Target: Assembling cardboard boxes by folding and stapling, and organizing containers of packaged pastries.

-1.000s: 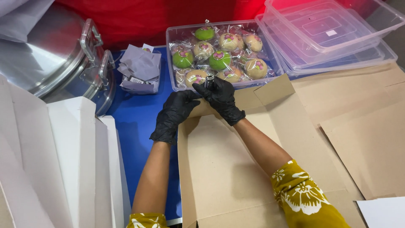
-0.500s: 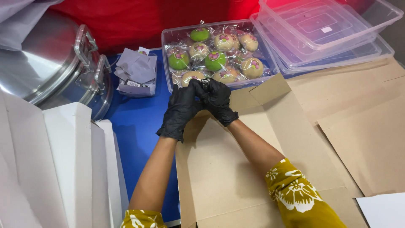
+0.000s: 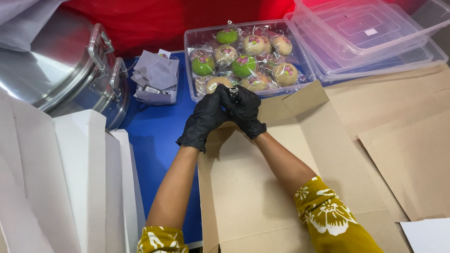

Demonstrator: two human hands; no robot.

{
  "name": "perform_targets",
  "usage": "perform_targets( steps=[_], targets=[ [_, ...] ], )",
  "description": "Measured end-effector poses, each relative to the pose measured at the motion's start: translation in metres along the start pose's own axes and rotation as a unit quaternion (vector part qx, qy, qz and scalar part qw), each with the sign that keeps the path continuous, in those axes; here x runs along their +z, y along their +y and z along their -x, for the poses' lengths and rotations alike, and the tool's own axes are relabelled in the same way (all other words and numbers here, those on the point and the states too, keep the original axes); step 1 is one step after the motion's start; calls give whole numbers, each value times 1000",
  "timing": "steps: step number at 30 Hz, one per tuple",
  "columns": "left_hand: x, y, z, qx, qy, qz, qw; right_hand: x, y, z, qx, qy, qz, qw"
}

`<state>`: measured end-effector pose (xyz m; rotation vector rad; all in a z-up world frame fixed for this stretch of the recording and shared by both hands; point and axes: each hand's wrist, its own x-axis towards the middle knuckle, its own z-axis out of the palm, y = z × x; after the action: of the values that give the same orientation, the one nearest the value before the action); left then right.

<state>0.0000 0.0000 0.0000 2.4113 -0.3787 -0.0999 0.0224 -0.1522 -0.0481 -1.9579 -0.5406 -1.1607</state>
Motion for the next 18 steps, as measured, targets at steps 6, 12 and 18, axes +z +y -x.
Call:
perform_targets(
  steps=[6, 12, 18],
  targets=[
    [-8, 14, 5, 12, -14, 13, 1000, 2, 2, 4, -24, 2, -20, 1000],
    [-6, 18, 5, -4, 1, 34, 999, 1, -3, 1, -42, 21, -45, 998],
    [-17, 22, 15, -11, 16, 22, 1000, -1, -10, -5, -26, 18, -50, 998]
  ],
)
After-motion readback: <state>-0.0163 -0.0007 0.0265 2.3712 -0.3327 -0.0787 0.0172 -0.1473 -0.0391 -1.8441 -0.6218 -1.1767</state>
